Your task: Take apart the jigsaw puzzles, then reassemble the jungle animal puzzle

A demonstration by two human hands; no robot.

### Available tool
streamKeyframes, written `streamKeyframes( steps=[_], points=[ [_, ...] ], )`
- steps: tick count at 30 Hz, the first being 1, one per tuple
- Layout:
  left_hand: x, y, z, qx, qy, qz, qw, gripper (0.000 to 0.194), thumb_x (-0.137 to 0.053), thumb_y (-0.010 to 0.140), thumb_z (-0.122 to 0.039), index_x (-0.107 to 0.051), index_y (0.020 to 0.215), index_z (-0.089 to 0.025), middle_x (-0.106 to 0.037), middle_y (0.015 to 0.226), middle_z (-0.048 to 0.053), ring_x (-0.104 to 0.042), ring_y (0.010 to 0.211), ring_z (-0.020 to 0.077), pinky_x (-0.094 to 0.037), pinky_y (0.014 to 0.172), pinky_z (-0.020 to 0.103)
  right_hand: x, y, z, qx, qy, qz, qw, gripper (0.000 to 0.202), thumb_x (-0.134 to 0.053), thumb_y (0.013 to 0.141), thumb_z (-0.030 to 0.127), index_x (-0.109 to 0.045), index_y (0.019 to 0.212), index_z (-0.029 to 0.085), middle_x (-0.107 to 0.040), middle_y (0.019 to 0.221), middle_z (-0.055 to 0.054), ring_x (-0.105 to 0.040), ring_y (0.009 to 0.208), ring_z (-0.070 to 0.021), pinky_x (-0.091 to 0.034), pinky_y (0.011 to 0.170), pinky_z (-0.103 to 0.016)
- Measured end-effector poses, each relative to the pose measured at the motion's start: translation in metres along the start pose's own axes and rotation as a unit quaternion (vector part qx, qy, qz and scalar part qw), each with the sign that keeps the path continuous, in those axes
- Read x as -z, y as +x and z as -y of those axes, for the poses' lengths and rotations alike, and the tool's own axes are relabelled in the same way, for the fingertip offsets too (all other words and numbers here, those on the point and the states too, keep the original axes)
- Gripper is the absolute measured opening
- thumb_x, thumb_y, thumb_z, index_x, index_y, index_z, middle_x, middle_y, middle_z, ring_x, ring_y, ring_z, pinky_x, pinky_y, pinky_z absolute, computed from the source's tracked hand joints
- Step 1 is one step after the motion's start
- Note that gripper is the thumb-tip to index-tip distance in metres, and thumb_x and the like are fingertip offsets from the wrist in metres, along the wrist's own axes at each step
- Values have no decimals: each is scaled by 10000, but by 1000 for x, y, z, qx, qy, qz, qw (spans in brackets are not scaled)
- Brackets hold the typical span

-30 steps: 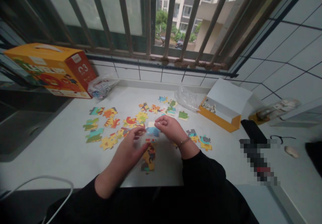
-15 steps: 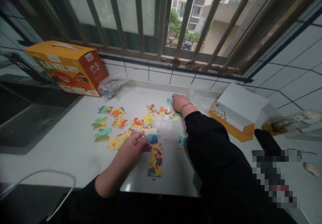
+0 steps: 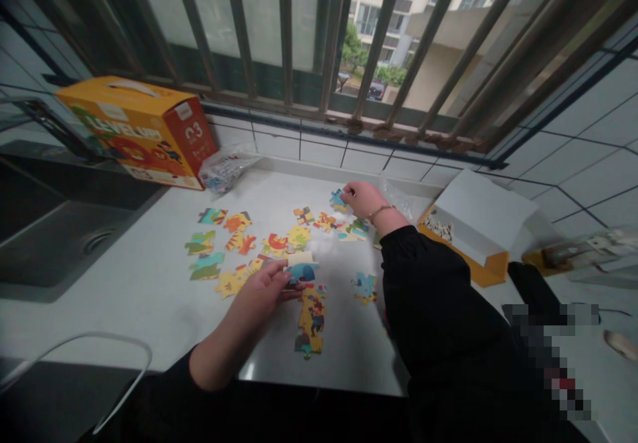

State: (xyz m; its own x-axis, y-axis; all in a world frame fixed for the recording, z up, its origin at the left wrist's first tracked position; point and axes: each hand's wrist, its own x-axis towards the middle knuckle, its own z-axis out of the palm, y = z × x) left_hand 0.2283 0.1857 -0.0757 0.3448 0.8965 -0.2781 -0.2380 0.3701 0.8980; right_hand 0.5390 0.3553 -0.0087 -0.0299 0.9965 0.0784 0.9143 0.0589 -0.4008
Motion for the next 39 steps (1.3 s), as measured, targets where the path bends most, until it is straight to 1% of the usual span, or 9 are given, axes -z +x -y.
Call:
streamKeyframes(
  steps=[2,5,9,12,20,27,31,36,39],
  points=[
    [0,1,1,-8,-7,-6,1000,373,-804,947,-372,-693,1245,-177,-804,905,80,-825,870,250,-700,818,410,7,-32,13,3,45,-11,999,305,-627,1041,470,-634,842,240,-645,735,-29,-586,676,-181,-473,643,-325],
    [-1,2,1,-21,-21,-19,999,412,-797,954,-355,-674,1301,-172,-801,912,83,-824,883,251,-698,840,420,4,-95,36,-29,336,12,941,420,-686,962,659,-601,947,249,-569,675,31,-525,585,-149,-424,554,-290],
    [-5,1,-3,-18,-40,-41,998,430,-802,944,-323,-645,1309,-157,-809,973,92,-821,896,234,-685,880,397,-23,-171,64,-83,502,62,859,489,-836,846,640,-599,1050,264,-569,697,72,-494,533,-118,-414,526,-272],
    [-9,0,-9,-15,-55,-47,997,435,-821,922,-311,-625,1279,-160,-811,1014,83,-810,881,203,-669,886,361,-49,-200,74,-99,543,98,828,517,-894,802,620,-622,1056,261,-633,736,50,-538,567,-125,-446,541,-273],
    [-16,-3,-15,-32,-67,-26,997,501,-922,808,-427,-655,1154,-182,-792,988,46,-743,825,140,-590,817,259,-72,-207,75,-79,541,115,829,516,-915,778,647,-643,1006,273,-717,814,21,-661,675,-157,-539,611,-290],
    [-16,-5,-14,-23,-11,-11,1000,361,-893,815,-415,-702,1020,-188,-682,739,-36,-578,614,86,-437,607,207,-79,-211,70,-74,526,108,840,506,-893,822,595,-621,1121,290,-700,790,37,-673,677,-170,-573,625,-306],
    [-16,-8,-16,-13,24,3,1000,387,-931,778,-412,-694,1006,-208,-740,777,-5,-635,646,128,-446,596,226,-82,-214,70,-81,527,130,836,537,-887,825,591,-607,1177,298,-695,809,39,-686,689,-183,-624,643,-338],
    [-15,-7,-15,-14,47,19,999,416,-947,760,-431,-667,987,-222,-796,843,19,-710,710,162,-500,625,241,-79,-216,70,-41,454,125,881,394,-806,910,613,-638,1020,274,-698,827,11,-680,718,-185,-581,636,-311],
    [-12,-4,-12,-20,65,42,997,415,-953,762,-438,-683,990,-221,-815,884,35,-756,792,190,-568,725,287,-75,-215,72,-32,444,114,888,398,-769,937,624,-622,912,255,-716,856,-10,-671,740,-184,-543,634,-298]
  ],
)
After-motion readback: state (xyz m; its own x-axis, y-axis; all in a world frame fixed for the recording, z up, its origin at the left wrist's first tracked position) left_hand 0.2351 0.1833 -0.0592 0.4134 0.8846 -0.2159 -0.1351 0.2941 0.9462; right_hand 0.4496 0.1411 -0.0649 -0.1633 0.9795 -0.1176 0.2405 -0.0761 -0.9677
